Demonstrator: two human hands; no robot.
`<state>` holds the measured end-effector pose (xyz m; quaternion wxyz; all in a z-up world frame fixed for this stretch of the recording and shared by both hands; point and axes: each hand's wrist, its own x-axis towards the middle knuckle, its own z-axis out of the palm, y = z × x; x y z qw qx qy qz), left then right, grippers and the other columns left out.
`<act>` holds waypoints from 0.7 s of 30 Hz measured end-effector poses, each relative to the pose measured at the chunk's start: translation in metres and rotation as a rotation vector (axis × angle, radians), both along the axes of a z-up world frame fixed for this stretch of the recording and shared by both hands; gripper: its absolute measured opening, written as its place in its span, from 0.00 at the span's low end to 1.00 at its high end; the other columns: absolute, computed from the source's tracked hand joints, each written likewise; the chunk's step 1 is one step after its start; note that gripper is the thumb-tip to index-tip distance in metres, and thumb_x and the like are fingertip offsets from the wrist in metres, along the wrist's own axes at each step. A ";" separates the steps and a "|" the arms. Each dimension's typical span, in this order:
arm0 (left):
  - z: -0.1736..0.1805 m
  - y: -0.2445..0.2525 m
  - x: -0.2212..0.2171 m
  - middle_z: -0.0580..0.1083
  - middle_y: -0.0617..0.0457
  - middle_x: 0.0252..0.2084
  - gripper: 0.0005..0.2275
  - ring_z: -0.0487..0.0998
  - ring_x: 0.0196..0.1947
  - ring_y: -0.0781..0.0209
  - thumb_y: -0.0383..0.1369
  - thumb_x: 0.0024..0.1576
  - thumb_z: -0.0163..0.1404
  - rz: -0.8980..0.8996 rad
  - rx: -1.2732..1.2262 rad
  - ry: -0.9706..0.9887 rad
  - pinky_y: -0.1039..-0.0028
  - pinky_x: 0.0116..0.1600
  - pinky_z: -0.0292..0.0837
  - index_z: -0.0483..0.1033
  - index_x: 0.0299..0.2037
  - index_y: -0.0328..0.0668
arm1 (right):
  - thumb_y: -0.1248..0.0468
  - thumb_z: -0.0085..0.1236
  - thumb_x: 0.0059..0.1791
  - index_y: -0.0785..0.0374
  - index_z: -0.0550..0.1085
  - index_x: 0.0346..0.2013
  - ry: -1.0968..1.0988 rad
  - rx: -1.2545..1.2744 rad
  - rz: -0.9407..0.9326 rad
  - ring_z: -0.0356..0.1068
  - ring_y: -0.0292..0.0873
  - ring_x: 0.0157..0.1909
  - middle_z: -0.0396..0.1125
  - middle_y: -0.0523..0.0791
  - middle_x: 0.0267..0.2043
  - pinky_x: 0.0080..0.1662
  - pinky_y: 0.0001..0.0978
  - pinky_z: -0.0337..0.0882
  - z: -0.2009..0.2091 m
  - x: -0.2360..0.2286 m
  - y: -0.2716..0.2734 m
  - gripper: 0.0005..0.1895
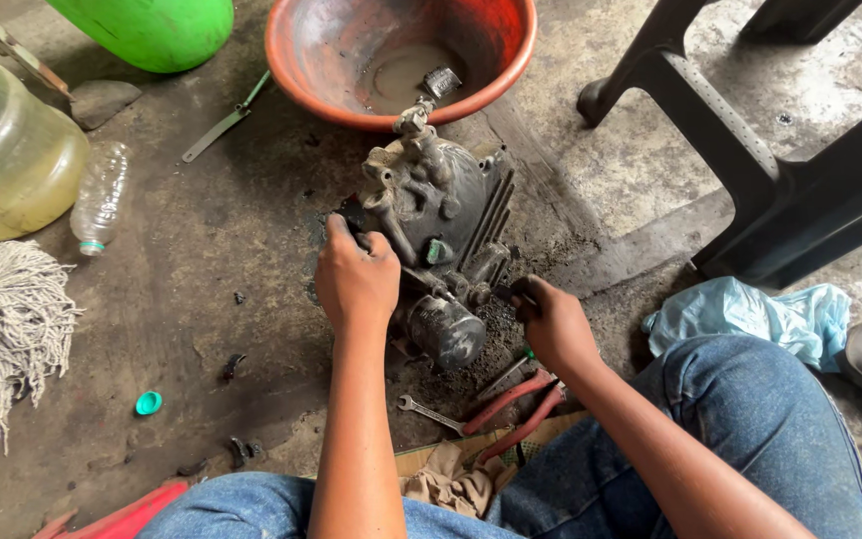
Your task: The person scrubs a dirty engine cylinder head with a wire brush, focusing on the internal cavities and surfaces. They rotate the part to access different areas and occasionally wipe it with a cloth.
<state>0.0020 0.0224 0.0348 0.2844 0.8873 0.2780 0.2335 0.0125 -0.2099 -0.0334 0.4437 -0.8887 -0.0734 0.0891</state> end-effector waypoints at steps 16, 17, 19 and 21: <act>0.000 -0.010 0.005 0.78 0.42 0.35 0.09 0.81 0.35 0.41 0.33 0.56 0.46 -0.093 0.012 0.042 0.51 0.40 0.73 0.68 0.45 0.40 | 0.76 0.57 0.39 0.64 0.78 0.38 -0.620 -0.171 0.284 0.68 0.59 0.49 0.71 0.53 0.42 0.57 0.54 0.65 -0.008 0.006 0.000 0.15; 0.002 -0.012 0.005 0.78 0.43 0.34 0.09 0.81 0.35 0.43 0.33 0.57 0.45 -0.090 -0.009 0.093 0.52 0.40 0.73 0.68 0.45 0.40 | 0.76 0.58 0.39 0.64 0.78 0.38 -0.601 -0.190 0.306 0.68 0.60 0.48 0.71 0.53 0.41 0.53 0.52 0.66 -0.009 0.002 0.003 0.14; 0.004 -0.015 0.006 0.78 0.44 0.33 0.09 0.82 0.34 0.45 0.33 0.57 0.45 -0.091 -0.017 0.123 0.53 0.39 0.74 0.67 0.45 0.40 | 0.76 0.57 0.41 0.63 0.79 0.38 -0.572 -0.172 0.260 0.68 0.58 0.48 0.71 0.52 0.41 0.50 0.50 0.69 -0.011 -0.001 0.003 0.13; 0.006 -0.016 0.008 0.78 0.44 0.32 0.10 0.81 0.34 0.45 0.33 0.56 0.46 -0.101 0.007 0.081 0.54 0.39 0.73 0.67 0.46 0.39 | 0.77 0.55 0.45 0.60 0.80 0.39 -0.554 -0.103 0.121 0.70 0.55 0.48 0.72 0.50 0.42 0.51 0.47 0.70 -0.013 0.005 -0.005 0.13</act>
